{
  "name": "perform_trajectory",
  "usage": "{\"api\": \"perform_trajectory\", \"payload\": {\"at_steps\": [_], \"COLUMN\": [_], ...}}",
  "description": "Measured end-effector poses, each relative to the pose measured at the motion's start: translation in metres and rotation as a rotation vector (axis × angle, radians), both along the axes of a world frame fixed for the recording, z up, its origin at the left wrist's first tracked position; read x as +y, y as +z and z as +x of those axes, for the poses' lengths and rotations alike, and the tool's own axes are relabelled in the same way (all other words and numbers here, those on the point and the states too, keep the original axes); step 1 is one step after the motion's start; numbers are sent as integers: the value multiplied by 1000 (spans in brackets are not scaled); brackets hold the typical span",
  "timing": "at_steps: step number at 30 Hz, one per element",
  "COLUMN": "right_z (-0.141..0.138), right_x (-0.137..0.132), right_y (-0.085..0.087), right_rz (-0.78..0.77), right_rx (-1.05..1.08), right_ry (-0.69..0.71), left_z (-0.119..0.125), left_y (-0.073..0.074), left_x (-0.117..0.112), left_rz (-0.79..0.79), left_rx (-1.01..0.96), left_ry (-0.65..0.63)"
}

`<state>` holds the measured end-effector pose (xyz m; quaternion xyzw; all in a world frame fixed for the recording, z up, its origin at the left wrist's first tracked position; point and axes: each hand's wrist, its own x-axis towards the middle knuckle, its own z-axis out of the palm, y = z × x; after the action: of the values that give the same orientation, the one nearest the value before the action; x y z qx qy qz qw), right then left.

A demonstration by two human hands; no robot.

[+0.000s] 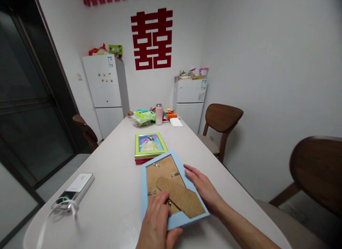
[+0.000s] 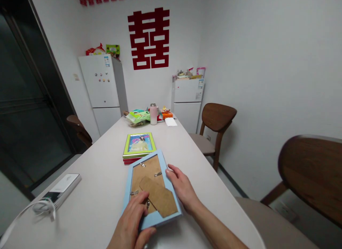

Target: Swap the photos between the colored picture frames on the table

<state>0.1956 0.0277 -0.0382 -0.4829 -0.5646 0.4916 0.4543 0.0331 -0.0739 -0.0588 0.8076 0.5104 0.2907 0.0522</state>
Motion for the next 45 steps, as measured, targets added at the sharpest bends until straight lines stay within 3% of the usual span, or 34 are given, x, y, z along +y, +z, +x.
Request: {"api": "perform_trajectory", "payload": {"at_steps": [5, 8, 15, 21, 29, 37, 42, 45], "right_z": [-9, -28, -80, -93, -95, -97, -58, -22], "right_x": [30, 40, 57, 59, 61, 61, 68, 58], "right_y": [-1, -5, -21, -28, -34, -34, -12, -5], "right_rz": [317, 433, 427, 434, 435, 414, 384, 310], "right_rx": [-543, -685, -871, -956, -951, -737, -506, -382], "right_ry": [48, 45, 158, 119, 46, -11, 12, -49], "left_z": [-4, -6, -7, -4, -6, -9, -16, -15], "left_y": [-21, -30, -48, -48, -59, -52, -44, -30], "left_x": [-3, -1, 5, 7, 11, 9, 7, 5], "left_rz": [17, 54, 147, 83, 141, 173, 122, 72], "left_rx": [80, 115, 223, 212, 232, 145, 57, -148], "left_ry": [-26, -49, -65, -37, -32, -39, -39, -52]}}
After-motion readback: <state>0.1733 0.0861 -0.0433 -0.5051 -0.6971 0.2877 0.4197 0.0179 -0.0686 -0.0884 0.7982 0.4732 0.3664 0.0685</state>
